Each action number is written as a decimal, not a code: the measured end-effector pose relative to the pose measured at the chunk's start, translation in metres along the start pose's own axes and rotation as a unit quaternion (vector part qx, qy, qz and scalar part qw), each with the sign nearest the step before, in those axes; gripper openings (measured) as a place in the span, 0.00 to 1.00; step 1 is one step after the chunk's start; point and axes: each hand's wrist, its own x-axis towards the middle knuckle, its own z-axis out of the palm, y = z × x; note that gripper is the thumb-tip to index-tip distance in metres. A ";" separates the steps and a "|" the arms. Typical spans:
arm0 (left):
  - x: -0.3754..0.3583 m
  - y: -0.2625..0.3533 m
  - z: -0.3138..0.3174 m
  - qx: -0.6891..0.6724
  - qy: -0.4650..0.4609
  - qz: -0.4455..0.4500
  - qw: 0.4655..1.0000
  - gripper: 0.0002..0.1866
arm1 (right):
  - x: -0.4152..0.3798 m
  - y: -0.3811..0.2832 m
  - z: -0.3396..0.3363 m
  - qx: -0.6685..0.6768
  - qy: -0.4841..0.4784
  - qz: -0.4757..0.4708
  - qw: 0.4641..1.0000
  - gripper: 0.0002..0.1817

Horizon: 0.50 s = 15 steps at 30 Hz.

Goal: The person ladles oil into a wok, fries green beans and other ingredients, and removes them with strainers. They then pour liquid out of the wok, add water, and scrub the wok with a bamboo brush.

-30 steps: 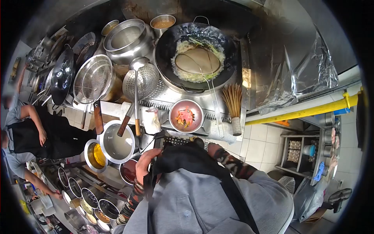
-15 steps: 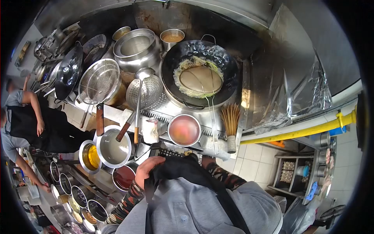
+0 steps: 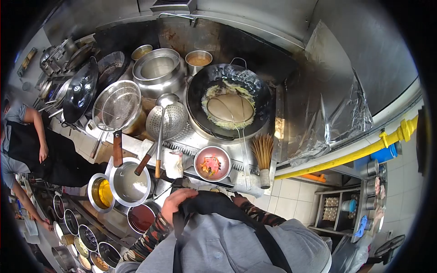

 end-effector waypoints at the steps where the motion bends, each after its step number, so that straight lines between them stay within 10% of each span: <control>1: 0.000 0.000 -0.001 -0.002 -0.007 0.005 1.000 0.20 | 0.000 0.000 0.000 0.005 -0.010 0.000 1.000 0.23; 15: -0.007 0.003 -0.003 0.005 -0.006 0.004 1.000 0.21 | 0.003 -0.012 -0.010 0.049 -0.062 0.014 0.997 0.29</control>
